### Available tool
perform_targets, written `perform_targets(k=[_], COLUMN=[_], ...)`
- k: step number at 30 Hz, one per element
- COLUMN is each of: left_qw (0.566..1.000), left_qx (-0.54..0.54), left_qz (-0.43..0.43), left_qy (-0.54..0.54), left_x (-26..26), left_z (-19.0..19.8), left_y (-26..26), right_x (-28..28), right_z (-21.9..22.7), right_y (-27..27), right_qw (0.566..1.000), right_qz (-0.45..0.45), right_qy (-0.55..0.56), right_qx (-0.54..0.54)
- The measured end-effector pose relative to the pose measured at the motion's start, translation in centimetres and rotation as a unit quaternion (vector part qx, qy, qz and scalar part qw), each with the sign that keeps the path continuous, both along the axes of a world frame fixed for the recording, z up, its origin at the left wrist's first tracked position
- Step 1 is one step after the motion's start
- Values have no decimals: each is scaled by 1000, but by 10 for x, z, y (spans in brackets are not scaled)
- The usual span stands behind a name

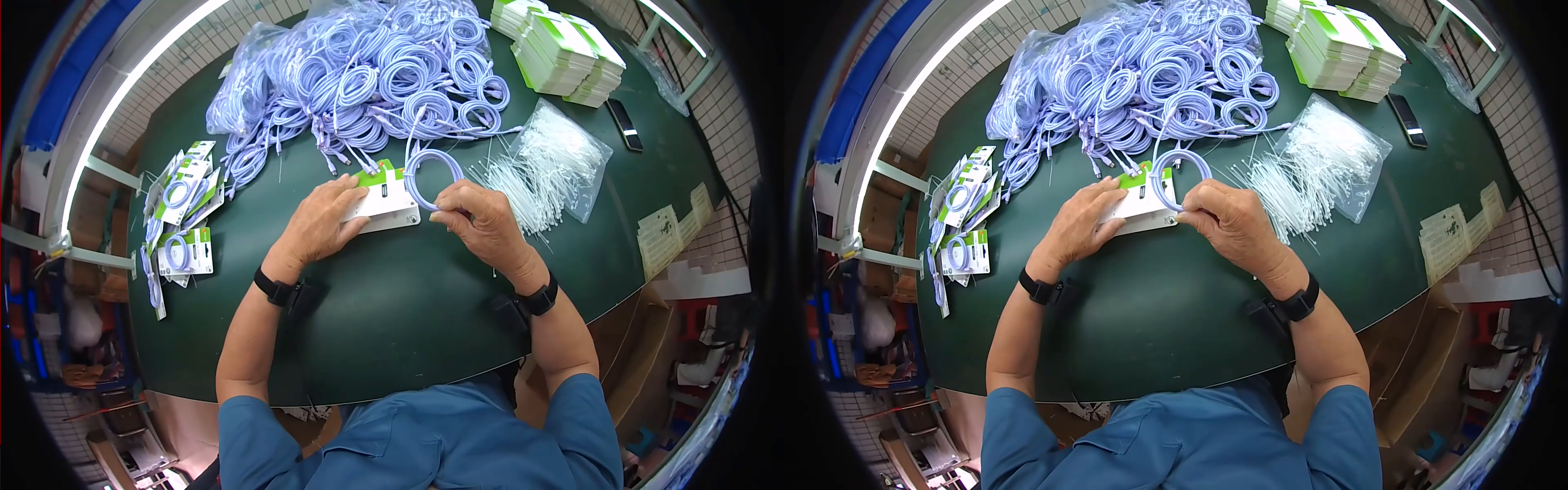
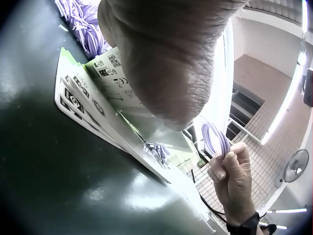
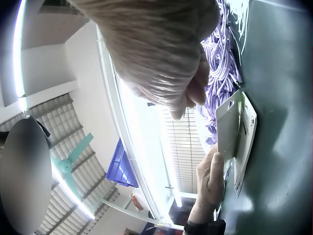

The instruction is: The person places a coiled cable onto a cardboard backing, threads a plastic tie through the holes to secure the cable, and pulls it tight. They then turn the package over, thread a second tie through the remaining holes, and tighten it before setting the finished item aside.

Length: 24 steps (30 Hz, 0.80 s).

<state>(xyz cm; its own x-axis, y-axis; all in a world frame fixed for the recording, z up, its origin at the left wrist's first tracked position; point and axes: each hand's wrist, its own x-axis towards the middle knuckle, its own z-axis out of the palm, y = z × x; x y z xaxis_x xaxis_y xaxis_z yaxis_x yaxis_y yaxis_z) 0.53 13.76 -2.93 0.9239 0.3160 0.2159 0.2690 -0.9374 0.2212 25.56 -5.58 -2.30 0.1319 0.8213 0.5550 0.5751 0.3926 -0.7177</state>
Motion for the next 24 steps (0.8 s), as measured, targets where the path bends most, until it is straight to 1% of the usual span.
perform_targets(k=[3,6,7,10,11,14,15,18,19,22,24], left_qw=[999,988,988,977,978,972,973,988,989,994,995], left_qx=[28,131,131,170,168,179,171,121,115,68,58], left_qz=[-9,-50,-47,-18,-16,1,8,-16,-11,15,20], left_qy=[-20,-72,-73,-124,-125,-152,-155,-93,-97,-80,-84], left_x=[0,0,0,-1,-2,-9,-12,-16,-14,-13,-14], left_z=[-4,-7,-4,14,20,45,49,53,49,38,33], left_y=[2,5,4,-1,-7,-50,-66,-107,-113,-125,-122], right_x=[1,0,-2,-3,-3,-4,-5,-11,-16,-37,-47], right_z=[-1,-2,-1,7,8,10,11,18,19,18,15], right_y=[0,-1,-3,-6,-6,-8,-9,-10,-10,-8,-5], right_qw=[1000,997,997,991,991,983,984,992,993,996,996], right_qz=[5,5,8,9,10,-10,-7,3,7,73,69], right_qy=[15,74,73,132,131,180,177,99,96,-16,-35], right_qx=[1,-4,-5,2,0,43,34,82,76,56,50])
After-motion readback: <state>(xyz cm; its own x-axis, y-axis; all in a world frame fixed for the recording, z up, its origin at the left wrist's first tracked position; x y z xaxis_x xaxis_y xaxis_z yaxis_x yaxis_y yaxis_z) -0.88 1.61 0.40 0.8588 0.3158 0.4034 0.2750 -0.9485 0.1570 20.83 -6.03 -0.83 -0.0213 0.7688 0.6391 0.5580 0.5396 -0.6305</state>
